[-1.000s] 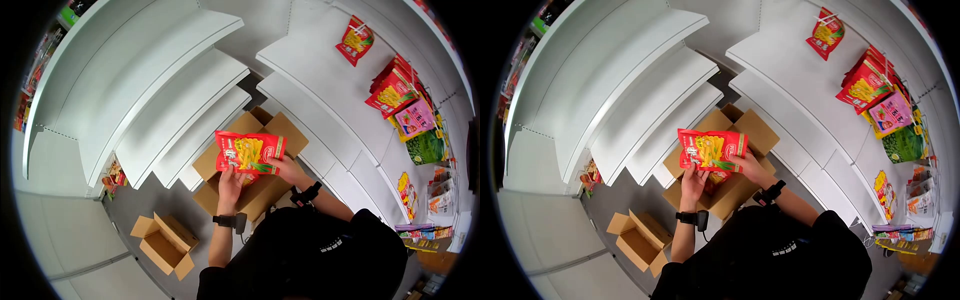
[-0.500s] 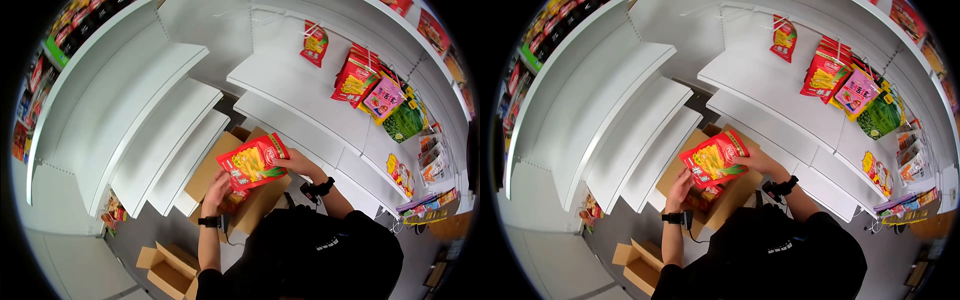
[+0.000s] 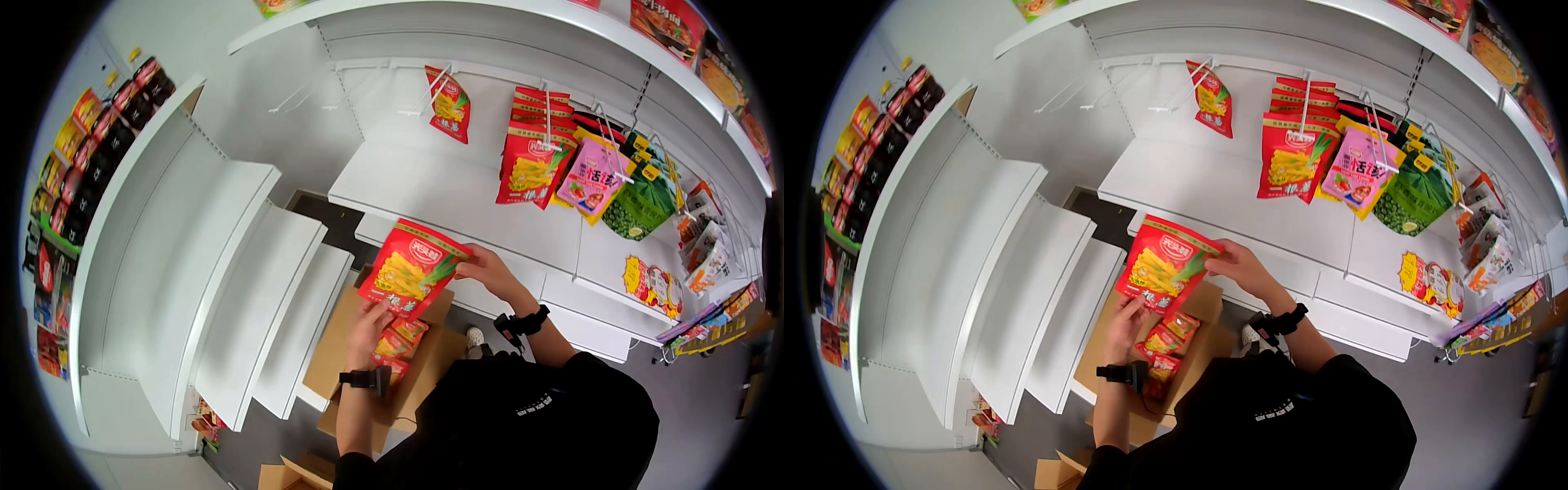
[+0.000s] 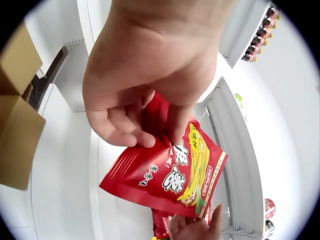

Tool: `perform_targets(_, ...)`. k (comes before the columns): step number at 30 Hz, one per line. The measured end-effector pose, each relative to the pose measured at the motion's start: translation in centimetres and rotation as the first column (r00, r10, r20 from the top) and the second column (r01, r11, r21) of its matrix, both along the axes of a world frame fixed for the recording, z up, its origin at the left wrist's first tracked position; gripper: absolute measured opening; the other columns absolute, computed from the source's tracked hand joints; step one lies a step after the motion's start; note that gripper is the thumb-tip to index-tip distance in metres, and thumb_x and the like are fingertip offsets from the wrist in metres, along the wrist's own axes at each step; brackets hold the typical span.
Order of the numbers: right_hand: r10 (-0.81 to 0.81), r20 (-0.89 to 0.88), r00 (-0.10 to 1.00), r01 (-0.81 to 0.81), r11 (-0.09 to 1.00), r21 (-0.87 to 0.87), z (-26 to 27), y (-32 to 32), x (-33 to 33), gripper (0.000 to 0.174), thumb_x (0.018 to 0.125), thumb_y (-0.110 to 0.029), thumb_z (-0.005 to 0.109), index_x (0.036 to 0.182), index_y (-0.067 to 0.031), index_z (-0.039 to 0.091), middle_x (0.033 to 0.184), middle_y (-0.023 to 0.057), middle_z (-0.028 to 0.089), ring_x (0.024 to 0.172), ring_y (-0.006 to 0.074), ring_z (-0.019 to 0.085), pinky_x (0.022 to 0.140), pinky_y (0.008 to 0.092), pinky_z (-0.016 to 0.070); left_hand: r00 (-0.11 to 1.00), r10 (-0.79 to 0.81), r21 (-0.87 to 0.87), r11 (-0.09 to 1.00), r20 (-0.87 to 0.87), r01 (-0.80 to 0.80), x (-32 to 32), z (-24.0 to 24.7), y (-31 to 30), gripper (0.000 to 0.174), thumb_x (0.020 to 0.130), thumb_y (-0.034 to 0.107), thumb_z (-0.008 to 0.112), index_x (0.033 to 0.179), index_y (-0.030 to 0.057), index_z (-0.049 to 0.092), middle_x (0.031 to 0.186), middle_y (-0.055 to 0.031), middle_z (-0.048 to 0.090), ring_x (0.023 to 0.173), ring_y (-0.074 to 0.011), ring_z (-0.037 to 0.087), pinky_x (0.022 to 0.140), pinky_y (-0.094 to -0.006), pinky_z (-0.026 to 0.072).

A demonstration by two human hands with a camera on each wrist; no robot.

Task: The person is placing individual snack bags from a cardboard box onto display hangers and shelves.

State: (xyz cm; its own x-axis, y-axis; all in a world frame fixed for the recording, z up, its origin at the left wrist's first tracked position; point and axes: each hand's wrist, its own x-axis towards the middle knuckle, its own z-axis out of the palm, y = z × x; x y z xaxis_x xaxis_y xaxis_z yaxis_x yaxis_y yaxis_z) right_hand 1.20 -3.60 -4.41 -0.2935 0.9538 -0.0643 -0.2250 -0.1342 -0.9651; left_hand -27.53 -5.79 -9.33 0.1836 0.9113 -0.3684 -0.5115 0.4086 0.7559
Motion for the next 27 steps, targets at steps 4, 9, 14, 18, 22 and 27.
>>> perform_targets(4, 0.021, -0.025, 0.999, -0.02, 0.999, 0.028, -0.3, 3.0, 4.6, 0.038, 0.088, -0.017, 0.061, 0.121, -0.0013, 0.05, 0.111, 0.0097, 0.059, 0.101, 0.0166, 0.057, 0.087, 0.0296, 0.0467, 0.994, 0.049, 0.142, 0.988, 0.094, -0.062, 3.9, 0.0, 5.8, 0.022, 0.088, 0.01, 0.06, 0.11, 0.0095, 0.057, 0.091, 0.0025, 0.062, 0.075, -0.0047, 0.057, 0.065, -0.021, 0.0451)
perform_targets(9, 0.06, 0.018, 0.998, -0.061, 0.997, 0.044, -1.2, 5.9, 8.5, 0.033, 0.089, -0.015, 0.059, 0.118, -0.0015, 0.052, 0.11, 0.0089, 0.06, 0.102, 0.0158, 0.057, 0.088, 0.0292, 0.0462, 0.977, 0.131, 0.133, 0.979, 0.171, -0.155, 8.5, 3.0, 10.7, 0.013, 0.088, 0.013, 0.06, 0.101, 0.0117, 0.058, 0.087, 0.0027, 0.062, 0.074, -0.0062, 0.057, 0.067, -0.0227, 0.0462)
perform_targets(14, 0.142, 0.01, 0.99, -0.142, 0.99, 0.004, -2.5, 8.1, 9.5, 0.033, 0.088, -0.016, 0.06, 0.118, -0.0016, 0.053, 0.111, 0.0084, 0.06, 0.103, 0.0158, 0.056, 0.09, 0.0301, 0.0453, 0.966, 0.186, 0.07, 0.977, 0.18, -0.201, 10.7, 3.9, 12.6, 0.008, 0.089, 0.019, 0.059, 0.094, 0.0124, 0.058, 0.082, 0.0038, 0.061, 0.071, -0.0067, 0.056, 0.068, -0.0245, 0.0464)
perform_targets(18, 0.182, 0.026, 0.983, -0.181, 0.983, -0.008, -2.1, 9.2, 9.5, 0.034, 0.088, -0.017, 0.061, 0.117, -0.0015, 0.053, 0.112, 0.0093, 0.06, 0.106, 0.0167, 0.055, 0.093, 0.0314, 0.0435, 0.951, 0.207, 0.082, 0.97, 0.23, -0.231, 11.3, 3.8, 13.0, 0.009, 0.09, 0.02, 0.059, 0.095, 0.0125, 0.057, 0.083, 0.0047, 0.059, 0.07, -0.0068, 0.053, 0.071, -0.0242, 0.0453)
perform_targets(22, 0.218, 0.004, 0.976, -0.218, 0.976, -0.005, -2.6, 10.0, 9.9, 0.034, 0.088, -0.019, 0.061, 0.117, -0.0013, 0.054, 0.113, 0.0097, 0.059, 0.109, 0.0171, 0.054, 0.095, 0.0317, 0.0424, 0.955, 0.193, 0.105, 0.97, 0.224, -0.221, 11.5, 3.7, 12.9, 0.012, 0.089, 0.021, 0.06, 0.097, 0.0125, 0.056, 0.084, 0.0051, 0.058, 0.071, -0.0069, 0.052, 0.072, -0.0248, 0.0447)
perform_targets(27, 0.236, -0.013, 0.972, -0.237, 0.971, -0.021, -3.1, 10.6, 10.1, 0.035, 0.088, -0.02, 0.061, 0.116, -0.001, 0.053, 0.114, 0.0099, 0.059, 0.109, 0.017, 0.054, 0.095, 0.0313, 0.0421, 0.96, 0.184, 0.133, 0.968, 0.211, -0.215, 11.9, 3.9, 12.2, 0.017, 0.088, 0.023, 0.061, 0.1, 0.0118, 0.055, 0.085, 0.0048, 0.058, 0.072, -0.0071, 0.051, 0.073, -0.025, 0.0445)
